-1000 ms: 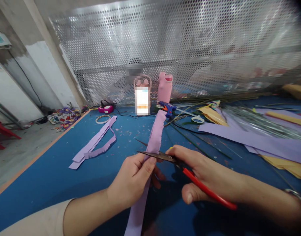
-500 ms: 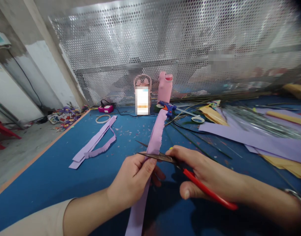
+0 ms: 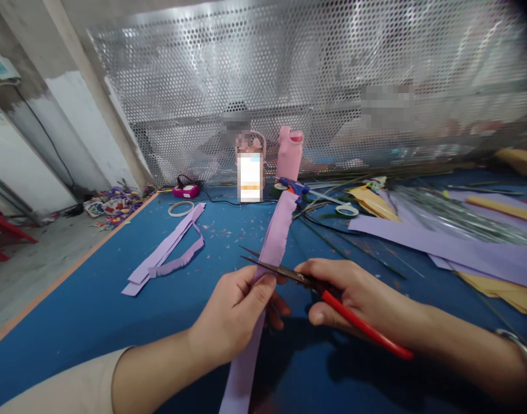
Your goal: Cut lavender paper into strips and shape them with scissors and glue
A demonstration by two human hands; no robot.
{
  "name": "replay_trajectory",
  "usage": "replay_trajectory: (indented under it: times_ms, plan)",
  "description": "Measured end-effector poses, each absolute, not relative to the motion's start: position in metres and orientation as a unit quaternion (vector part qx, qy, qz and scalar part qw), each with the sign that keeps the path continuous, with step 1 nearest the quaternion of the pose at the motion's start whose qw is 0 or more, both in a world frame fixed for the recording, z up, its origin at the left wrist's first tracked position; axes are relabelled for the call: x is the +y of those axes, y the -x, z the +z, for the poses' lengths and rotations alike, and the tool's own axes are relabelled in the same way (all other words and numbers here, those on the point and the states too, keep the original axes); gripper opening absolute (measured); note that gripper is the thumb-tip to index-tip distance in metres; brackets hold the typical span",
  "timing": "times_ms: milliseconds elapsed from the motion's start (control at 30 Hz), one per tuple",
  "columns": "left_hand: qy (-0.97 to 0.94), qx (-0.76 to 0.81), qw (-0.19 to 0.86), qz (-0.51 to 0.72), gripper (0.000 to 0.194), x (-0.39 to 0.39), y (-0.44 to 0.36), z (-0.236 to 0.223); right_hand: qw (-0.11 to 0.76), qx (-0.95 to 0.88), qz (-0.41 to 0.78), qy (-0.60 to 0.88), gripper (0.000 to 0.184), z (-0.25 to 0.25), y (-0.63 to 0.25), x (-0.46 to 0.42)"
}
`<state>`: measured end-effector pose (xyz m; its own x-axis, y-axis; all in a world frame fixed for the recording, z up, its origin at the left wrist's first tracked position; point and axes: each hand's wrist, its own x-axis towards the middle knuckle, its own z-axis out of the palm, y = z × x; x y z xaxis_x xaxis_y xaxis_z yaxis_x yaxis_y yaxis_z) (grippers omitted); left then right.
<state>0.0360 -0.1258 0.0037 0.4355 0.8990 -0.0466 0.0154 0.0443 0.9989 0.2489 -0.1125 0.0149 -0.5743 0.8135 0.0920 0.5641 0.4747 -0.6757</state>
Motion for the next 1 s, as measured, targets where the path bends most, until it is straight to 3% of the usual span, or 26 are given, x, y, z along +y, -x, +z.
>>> replay_trajectory:
  times_ms: [233,467,1000]
  plan:
    - [-0.543,0.404,0.64,0.363,0.038,-0.1245,-0.0366,0.0001,0.197,-0.833,0.297,0.423,0.057,0.0177,-0.2499,-0.1121]
    - [-0.546,0.427,0.612,0.381,0.039,-0.1235,-0.0366,0.0056,0.18,-0.836,0.321,0.408,0.086,0.0224,-0.2479,-0.1124]
    - [-0.601,0.415,0.585,0.353,0.041,-0.1242,-0.0356,0.0022,0.184,-0.837,0.323,0.401,0.078,0.0196,-0.2484,-0.113]
